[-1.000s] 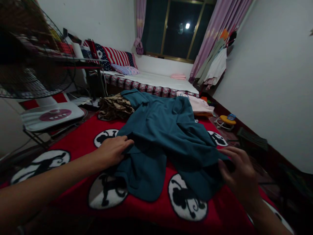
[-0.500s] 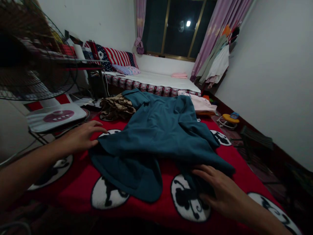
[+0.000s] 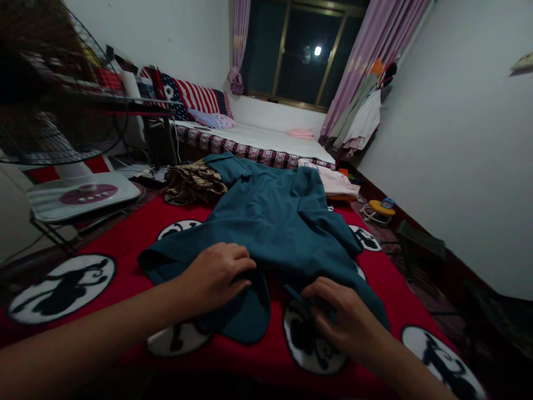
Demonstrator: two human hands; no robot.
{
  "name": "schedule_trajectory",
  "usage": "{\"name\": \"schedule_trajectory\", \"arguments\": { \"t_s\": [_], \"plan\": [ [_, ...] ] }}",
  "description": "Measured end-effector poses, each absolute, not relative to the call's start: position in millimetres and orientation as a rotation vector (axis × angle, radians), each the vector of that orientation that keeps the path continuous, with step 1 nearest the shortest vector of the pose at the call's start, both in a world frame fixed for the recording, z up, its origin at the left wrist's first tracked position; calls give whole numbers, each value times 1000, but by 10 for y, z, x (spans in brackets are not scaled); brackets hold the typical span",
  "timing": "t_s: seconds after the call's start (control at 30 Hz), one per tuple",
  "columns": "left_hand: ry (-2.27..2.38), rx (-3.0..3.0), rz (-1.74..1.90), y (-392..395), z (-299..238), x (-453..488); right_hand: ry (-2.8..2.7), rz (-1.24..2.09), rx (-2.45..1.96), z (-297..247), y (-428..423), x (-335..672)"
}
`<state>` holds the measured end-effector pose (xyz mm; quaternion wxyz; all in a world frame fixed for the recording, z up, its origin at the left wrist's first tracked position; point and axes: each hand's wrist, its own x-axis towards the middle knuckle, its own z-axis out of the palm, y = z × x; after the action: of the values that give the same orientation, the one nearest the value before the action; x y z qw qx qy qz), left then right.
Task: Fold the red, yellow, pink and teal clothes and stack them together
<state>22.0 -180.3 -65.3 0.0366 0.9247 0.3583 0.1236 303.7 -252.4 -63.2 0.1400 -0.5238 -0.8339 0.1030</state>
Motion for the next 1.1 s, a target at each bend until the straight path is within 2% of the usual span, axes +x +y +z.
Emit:
{"name": "schedule_trajectory", "arguments": {
  "t_s": [0.07,0.17,0.3,0.43,0.63,0.73,0.83,0.9,1.0,1.1],
  "plan": [
    [1215,2879,388,-1627,-708,96,-2390,115,-1428,-629,-2512,3118],
    [1357,2865,379,-1420,-826,-87,-2407,-242,-1524,-780,-2390,3373],
    [1531,2764,472,-1252,-954,-220,-2322,-361,-1694,-1075,-2189,3695],
    [1572,2657,521,-1178,-921,-285,-2204,-238,-1682,-1117,-2133,3785],
    [1117,2548,683,-1392,-318,-449,-1824,279,-1718,-629,-2239,4078],
    [1030,2460,491,-1617,-101,-495,-1729,570,-1750,-491,-2343,4295],
    [918,2328,198,-1806,-119,-499,-1822,908,-1796,-553,-2439,4393],
    [880,2221,-25,-1851,-187,-496,-1941,1019,-1871,-619,-2454,4393],
    [982,2203,-65,-1714,-275,-512,-2040,851,-1938,-618,-2373,4351],
    [1310,2380,320,-1344,-399,-583,-1933,443,-1984,-558,-2224,4287]
  ]
}}
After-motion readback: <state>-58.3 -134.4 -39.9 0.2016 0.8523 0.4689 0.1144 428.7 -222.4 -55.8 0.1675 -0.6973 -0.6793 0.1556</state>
